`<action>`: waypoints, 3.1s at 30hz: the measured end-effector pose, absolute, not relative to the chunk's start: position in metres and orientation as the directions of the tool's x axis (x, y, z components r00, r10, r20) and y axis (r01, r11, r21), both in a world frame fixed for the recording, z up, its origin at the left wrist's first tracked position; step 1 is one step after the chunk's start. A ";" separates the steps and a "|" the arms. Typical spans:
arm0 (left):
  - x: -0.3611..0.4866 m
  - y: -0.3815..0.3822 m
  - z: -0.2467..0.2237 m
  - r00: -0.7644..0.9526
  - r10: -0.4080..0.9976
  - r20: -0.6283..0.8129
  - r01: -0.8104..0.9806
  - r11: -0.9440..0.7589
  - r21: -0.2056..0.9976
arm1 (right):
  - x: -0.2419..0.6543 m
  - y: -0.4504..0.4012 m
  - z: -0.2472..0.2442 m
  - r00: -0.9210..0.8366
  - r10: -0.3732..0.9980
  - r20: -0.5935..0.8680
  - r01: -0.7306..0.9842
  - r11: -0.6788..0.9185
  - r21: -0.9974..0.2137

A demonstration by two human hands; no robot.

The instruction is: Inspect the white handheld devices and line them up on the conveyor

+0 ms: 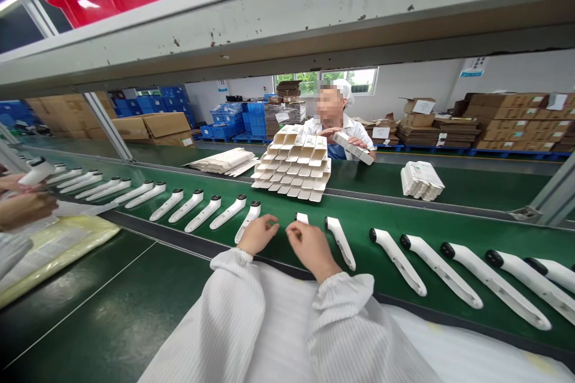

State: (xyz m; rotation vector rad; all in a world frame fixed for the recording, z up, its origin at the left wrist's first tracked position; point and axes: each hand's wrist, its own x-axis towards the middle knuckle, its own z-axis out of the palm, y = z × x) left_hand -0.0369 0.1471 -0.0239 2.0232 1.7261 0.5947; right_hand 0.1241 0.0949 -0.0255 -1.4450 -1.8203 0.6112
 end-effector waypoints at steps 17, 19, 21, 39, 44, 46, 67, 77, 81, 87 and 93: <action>-0.051 0.150 -0.026 -0.046 0.999 -0.022 0.912 0.050 0.407 | 0.102 0.091 -0.040 -0.308 0.948 -0.087 0.377 0.038 -0.925; -0.046 0.150 -0.026 -0.064 0.993 -0.102 0.723 0.117 0.681 | 0.109 0.097 -0.040 -0.180 0.983 -0.036 0.314 0.023 -0.949; -0.040 0.149 -0.026 0.000 0.974 -0.225 0.346 0.211 0.914 | 0.119 0.103 -0.038 -0.052 0.998 0.038 0.236 0.049 -0.971; 0.025 0.113 -0.013 0.324 0.920 -0.222 -0.448 0.356 0.820 | 0.169 0.097 -0.002 -0.081 0.996 0.027 0.193 0.043 -0.980; 0.030 0.112 -0.019 0.326 0.934 -0.146 -0.484 0.298 0.823 | 0.159 0.098 -0.010 -0.116 0.992 0.039 0.128 0.054 -0.990; 0.025 0.116 -0.018 0.317 0.933 -0.173 -0.416 0.301 0.858 | 0.161 0.097 -0.010 -0.143 0.990 0.010 0.057 0.018 -0.998; -0.024 0.146 -0.029 0.087 0.948 -0.307 0.110 0.297 0.948 | 0.184 0.099 -0.012 -0.011 0.989 -0.147 0.079 -0.145 -0.986; -0.003 0.120 -0.015 0.567 0.816 -0.115 -0.454 0.425 0.783 | 0.202 0.113 -0.049 0.243 0.970 0.031 0.861 -0.200 -0.468; -0.001 0.117 -0.014 0.558 0.827 -0.073 -0.364 0.322 0.874 | 0.195 0.111 -0.039 0.294 0.924 0.243 0.811 -0.107 -0.575; 0.018 0.113 -0.018 0.405 0.912 0.061 -0.154 0.002 0.988 | 0.171 0.105 -0.014 -0.035 0.997 0.073 0.123 0.077 -0.989; 0.003 0.127 -0.019 0.193 0.976 0.097 0.382 -0.166 0.909 | 0.172 0.098 -0.013 -0.105 0.993 0.058 -0.184 0.038 -0.982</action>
